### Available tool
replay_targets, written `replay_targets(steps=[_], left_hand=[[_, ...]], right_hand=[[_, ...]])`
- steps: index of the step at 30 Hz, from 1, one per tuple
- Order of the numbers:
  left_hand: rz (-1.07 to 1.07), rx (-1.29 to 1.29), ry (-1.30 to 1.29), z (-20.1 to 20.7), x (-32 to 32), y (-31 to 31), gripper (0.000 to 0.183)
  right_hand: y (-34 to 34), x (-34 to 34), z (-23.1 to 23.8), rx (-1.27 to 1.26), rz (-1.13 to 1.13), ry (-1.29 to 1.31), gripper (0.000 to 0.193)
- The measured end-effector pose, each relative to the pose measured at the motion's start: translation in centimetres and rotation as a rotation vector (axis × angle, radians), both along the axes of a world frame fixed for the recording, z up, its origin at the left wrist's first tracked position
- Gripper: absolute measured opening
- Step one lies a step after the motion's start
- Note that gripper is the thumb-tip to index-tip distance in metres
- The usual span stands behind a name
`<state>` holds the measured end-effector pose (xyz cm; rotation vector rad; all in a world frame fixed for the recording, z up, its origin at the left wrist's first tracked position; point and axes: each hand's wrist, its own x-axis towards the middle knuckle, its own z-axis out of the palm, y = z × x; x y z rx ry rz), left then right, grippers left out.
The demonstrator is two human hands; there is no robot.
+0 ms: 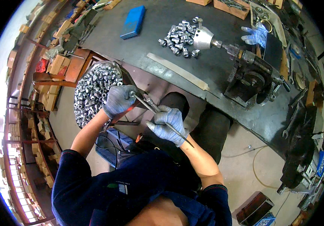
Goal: The person picks up metal components from a bin and inserts a handheld gauge into them before placing them in a pile on a workbench; the person then walks over to a large industrial fan and rotates it.
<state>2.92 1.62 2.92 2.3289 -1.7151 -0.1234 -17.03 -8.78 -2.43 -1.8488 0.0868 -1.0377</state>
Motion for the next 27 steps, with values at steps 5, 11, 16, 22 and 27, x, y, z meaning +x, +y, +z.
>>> replay_targets(steps=[5,11,16,22,27], left_hand=[[-0.036,-0.055,0.021,-0.4,-0.6,-0.4,0.012],[-0.065,-0.044,0.033,-1.4,-1.9,-0.6,0.012],[0.003,-0.065,0.374,-1.4,-3.2,-1.4,0.018],[0.072,-0.088,0.084,-0.6,2.4,-1.8,0.023],[0.117,-0.146,0.268,1.3,3.2,-5.2,0.031]], right_hand=[[0.1,-0.1,0.0,0.002,0.036,0.04,0.025],[0.9,1.0,1.1,0.026,0.056,0.116,0.028],[0.6,1.5,0.2,-0.318,-0.053,0.246,0.021],[0.1,-0.2,1.0,-0.339,-0.22,0.004,0.03],[0.2,0.4,-0.5,-0.239,-0.213,0.075,0.027]])
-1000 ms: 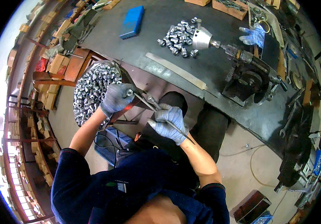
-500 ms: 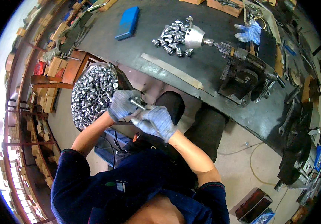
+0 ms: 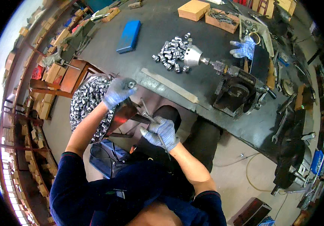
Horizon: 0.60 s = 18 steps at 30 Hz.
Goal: The person picks up metal components from a bin and inserts a handheld gauge into them before placing them in a pile on a workbench; the person then walks over to a large industrial fan and rotates it.
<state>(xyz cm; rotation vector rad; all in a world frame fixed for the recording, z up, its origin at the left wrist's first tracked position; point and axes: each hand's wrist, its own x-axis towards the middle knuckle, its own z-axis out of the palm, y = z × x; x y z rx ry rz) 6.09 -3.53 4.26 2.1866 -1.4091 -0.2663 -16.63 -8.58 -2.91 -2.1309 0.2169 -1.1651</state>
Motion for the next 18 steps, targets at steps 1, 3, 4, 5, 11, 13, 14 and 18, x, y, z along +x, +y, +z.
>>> replay_targets(steps=[1,3,4,5,11,13,14,18], left_hand=[[-0.019,-0.015,-0.027,0.5,-0.3,-1.5,0.032],[-0.039,0.057,-0.076,-0.3,0.4,-5.1,0.035],[-0.076,0.1,-0.166,-0.8,0.6,-7.4,0.035],[-0.106,0.107,-0.153,0.2,-0.4,-9.6,0.033],[-0.025,0.009,-0.031,0.4,0.2,-18.1,0.033],[-0.056,-0.102,0.196,0.3,0.4,-19.1,0.037],[-0.062,-0.137,0.324,0.5,0.6,-18.9,0.04],[-0.104,-0.226,0.383,0.8,4.0,-16.0,0.046]], right_hand=[[0.2,0.3,-0.7,0.044,0.032,0.004,0.026],[0.2,0.5,-1.3,0.053,0.062,0.053,0.026],[0.2,0.5,-1.6,0.068,0.064,0.069,0.025],[0.1,0.3,-2.0,0.086,0.059,0.085,0.025],[0.3,0.9,-1.6,0.103,0.033,0.051,0.031],[0.2,0.9,-1.6,0.141,0.025,0.038,0.031],[0.4,0.9,-1.7,0.12,0.007,0.055,0.032],[0.4,1.0,-2.0,0.053,0.006,0.111,0.035]])
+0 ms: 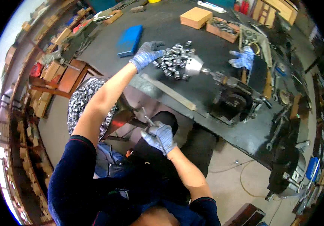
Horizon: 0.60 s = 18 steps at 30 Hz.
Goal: The person picks up metal components from a bin and inserts a handheld gauge into them before placing them in a pile on a workbench; the person then walks over to a large industrial fan and rotates it.
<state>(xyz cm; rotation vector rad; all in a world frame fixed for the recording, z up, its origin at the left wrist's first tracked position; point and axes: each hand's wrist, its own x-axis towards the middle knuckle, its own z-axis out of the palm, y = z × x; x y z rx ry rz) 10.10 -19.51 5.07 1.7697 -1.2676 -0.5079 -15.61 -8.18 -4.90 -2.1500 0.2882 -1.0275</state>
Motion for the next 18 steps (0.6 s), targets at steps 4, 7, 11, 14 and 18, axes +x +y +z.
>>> replay_targets(steps=[4,7,11,14,18], left_hand=[[-0.19,0.142,-0.312,3.2,2.1,9.3,0.045],[-0.182,0.645,-0.804,4.6,4.6,18.1,0.039],[0.035,0.661,-0.463,2.7,6.6,26.3,0.038],[0.145,0.708,-0.613,1.2,5.0,27.4,0.038],[0.068,0.776,-0.748,1.1,3.5,27.1,0.03]], right_hand=[[-0.6,-0.8,-0.1,-0.004,0.016,0.023,0.03],[-0.4,-0.6,-0.1,0.084,0.03,0.001,0.032],[0.1,-0.3,0.1,0.127,0.042,0.012,0.033],[0.2,-0.3,0.1,0.111,0.041,0.031,0.033],[0.2,-0.5,-0.3,0.131,0.027,0.066,0.032]])
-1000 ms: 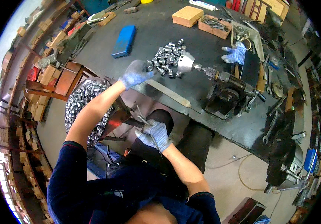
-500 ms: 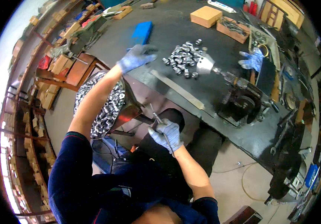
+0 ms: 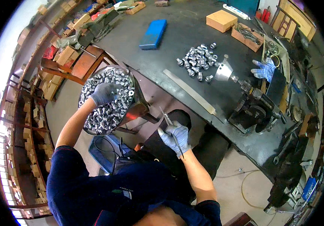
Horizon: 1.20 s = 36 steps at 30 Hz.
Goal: The person picks up metal components from a bin and inserts a handheld gauge into them before placing them in a pile on a workbench; the person then walks over to a large industrial fan and rotates it.
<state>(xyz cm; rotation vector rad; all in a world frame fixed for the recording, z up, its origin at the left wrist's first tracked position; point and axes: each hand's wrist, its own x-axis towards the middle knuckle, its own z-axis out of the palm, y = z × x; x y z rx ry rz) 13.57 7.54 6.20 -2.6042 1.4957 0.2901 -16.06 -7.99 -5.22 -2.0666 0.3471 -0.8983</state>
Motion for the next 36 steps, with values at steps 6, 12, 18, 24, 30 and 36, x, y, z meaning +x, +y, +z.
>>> replay_targets(steps=[6,12,18,24,30,36], left_hand=[[-0.205,0.026,-0.006,-2.4,1.7,-0.3,0.026],[0.079,-0.357,0.373,-1.0,1.2,0.4,0.032],[-0.155,-0.491,0.669,2.1,-7.4,-3.4,0.024],[-0.016,-0.485,0.963,-0.8,-9.4,-4.8,0.021],[-0.423,-0.431,0.441,-0.4,-11.2,-6.5,0.018],[-0.525,-0.276,0.237,-1.6,-12.6,-6.8,0.02]], right_hand=[[0.1,0.2,-0.3,-0.002,0.01,-0.002,0.029],[0.3,0.0,0.2,0.014,0.036,0.016,0.028],[0.4,0.3,-0.7,-0.037,0.117,-0.011,0.029],[0.8,0.7,0.0,-0.001,0.129,-0.097,0.038],[0.4,0.5,0.7,-0.096,0.125,0.027,0.035],[0.7,0.6,0.1,-0.083,0.135,0.085,0.035]])
